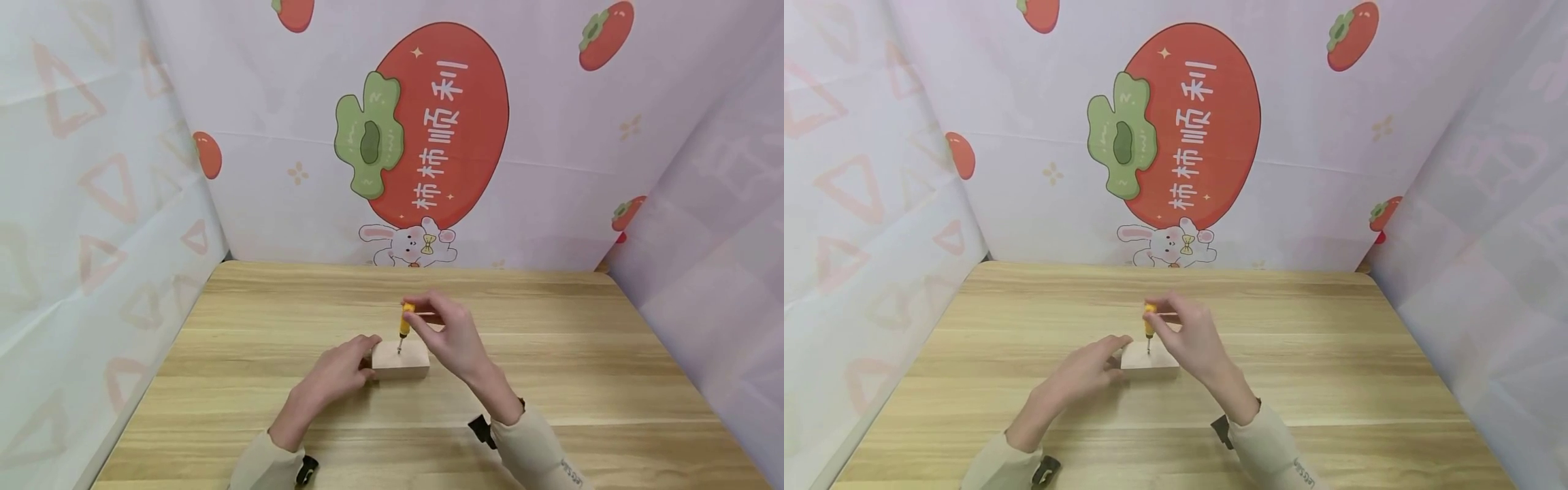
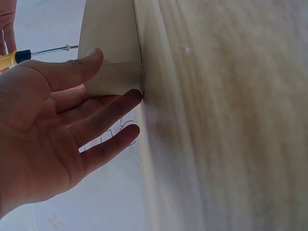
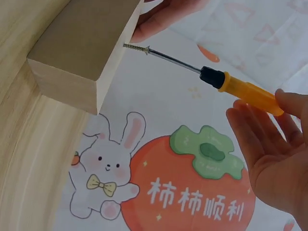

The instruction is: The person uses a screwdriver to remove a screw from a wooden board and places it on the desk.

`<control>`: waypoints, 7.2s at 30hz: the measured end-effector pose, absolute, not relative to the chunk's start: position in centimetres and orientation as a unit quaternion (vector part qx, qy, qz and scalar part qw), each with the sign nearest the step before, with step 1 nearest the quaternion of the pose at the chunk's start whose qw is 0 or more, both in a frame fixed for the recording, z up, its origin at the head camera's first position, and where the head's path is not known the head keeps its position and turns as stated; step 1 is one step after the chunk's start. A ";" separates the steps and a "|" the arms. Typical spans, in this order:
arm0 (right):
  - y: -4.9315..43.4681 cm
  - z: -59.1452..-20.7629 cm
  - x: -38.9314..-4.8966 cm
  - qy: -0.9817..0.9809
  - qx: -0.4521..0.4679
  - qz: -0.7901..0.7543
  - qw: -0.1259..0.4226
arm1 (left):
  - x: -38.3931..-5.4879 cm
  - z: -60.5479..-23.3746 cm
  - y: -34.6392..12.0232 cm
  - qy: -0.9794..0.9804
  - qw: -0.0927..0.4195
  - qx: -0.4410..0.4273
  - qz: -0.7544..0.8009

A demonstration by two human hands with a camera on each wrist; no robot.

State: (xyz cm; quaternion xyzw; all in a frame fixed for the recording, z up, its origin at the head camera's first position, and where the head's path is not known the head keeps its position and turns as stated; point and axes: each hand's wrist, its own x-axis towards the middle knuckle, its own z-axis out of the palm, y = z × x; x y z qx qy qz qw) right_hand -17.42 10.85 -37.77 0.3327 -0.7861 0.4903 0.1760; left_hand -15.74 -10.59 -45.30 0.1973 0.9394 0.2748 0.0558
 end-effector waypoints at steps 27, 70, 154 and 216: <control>12.0 -37.1 -18.3 -0.762 0.299 0.571 0.066 | -15.6 -45.0 -10.4 0.943 0.058 0.182 0.274; 11.7 -37.4 -17.3 -0.796 0.299 0.511 0.125 | -15.6 -45.2 -10.3 0.956 0.034 0.182 0.229; 10.2 -37.5 -16.7 -0.781 0.260 0.549 0.144 | -16.5 -45.7 -11.3 0.929 0.082 0.191 0.306; 11.1 -37.2 -17.2 -0.823 0.380 0.371 0.203 | -16.4 -45.6 -11.1 0.935 0.076 0.182 0.294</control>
